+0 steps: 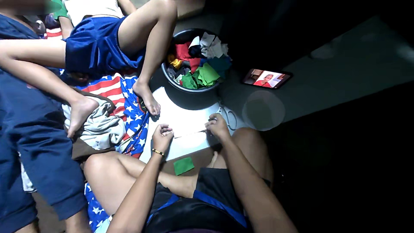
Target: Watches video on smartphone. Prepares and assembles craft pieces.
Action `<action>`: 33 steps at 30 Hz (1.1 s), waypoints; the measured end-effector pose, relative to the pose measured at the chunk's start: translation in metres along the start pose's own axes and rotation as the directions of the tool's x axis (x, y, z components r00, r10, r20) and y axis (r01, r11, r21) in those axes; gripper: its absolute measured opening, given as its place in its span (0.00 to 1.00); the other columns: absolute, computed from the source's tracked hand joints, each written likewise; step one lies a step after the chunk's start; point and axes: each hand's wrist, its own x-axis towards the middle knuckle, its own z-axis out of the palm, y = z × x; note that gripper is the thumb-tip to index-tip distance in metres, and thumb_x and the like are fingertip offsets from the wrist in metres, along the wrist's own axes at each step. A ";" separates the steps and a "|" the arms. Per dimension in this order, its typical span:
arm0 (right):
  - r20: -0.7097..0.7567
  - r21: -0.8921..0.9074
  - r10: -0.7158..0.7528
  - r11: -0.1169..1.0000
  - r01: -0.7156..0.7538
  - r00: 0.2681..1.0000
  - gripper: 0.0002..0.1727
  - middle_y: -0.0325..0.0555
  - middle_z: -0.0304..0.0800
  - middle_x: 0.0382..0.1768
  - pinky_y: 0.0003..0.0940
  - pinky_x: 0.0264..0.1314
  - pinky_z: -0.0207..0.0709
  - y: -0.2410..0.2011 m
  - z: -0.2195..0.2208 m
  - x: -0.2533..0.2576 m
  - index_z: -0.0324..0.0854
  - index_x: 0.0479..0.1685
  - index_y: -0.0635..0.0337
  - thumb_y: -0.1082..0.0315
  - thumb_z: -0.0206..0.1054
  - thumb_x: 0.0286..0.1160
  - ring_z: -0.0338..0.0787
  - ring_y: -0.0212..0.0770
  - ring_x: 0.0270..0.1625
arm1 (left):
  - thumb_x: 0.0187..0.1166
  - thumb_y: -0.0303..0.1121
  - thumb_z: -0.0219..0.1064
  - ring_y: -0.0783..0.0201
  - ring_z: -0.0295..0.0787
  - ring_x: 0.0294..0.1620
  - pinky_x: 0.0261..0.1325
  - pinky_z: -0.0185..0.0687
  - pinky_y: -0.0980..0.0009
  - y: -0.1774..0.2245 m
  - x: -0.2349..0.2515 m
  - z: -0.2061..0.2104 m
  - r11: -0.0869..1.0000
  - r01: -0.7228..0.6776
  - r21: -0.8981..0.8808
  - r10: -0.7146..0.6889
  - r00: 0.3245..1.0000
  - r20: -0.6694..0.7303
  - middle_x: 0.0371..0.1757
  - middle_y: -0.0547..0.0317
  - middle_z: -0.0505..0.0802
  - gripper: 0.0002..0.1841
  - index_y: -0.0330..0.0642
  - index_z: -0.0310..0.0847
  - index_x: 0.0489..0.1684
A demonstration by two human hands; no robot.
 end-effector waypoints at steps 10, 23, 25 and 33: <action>-0.079 -0.249 -0.155 0.960 0.131 0.985 0.26 0.55 0.87 0.34 0.48 0.40 0.82 0.002 0.007 0.000 0.76 0.65 0.69 0.82 0.76 0.64 0.86 0.49 0.33 | 0.79 0.16 0.66 0.59 0.95 0.34 0.43 0.94 0.65 0.005 -0.004 0.002 0.989 0.042 -0.142 -0.052 0.996 -0.067 0.50 0.39 0.91 0.16 0.26 0.75 0.64; -0.067 -0.214 -0.109 0.972 0.093 0.992 0.30 0.54 0.88 0.36 0.45 0.41 0.82 0.004 0.003 0.003 0.76 0.65 0.68 0.86 0.77 0.59 0.86 0.46 0.34 | 0.77 0.25 0.67 0.36 0.83 0.74 0.77 0.75 0.41 -0.030 -0.018 0.024 0.475 -0.697 0.537 0.582 0.707 0.402 0.66 0.38 0.91 0.13 0.34 0.93 0.54; -0.056 -0.227 -0.125 0.968 0.109 0.991 0.30 0.54 0.88 0.39 0.46 0.42 0.82 0.002 0.004 0.002 0.77 0.66 0.68 0.87 0.76 0.59 0.87 0.48 0.37 | 0.77 0.26 0.67 0.36 0.83 0.75 0.77 0.75 0.41 -0.029 -0.017 0.023 0.473 -0.695 0.542 0.576 0.709 0.407 0.67 0.38 0.91 0.13 0.34 0.93 0.54; 0.008 -0.288 -0.272 0.921 0.262 0.962 0.10 0.63 0.90 0.50 0.52 0.61 0.81 0.007 0.008 0.004 0.89 0.51 0.70 0.81 0.71 0.73 0.89 0.56 0.53 | 0.79 0.29 0.65 0.34 0.77 0.80 0.80 0.72 0.40 -0.029 -0.017 0.022 0.491 -0.672 0.554 0.542 0.734 0.409 0.74 0.34 0.85 0.13 0.35 0.93 0.54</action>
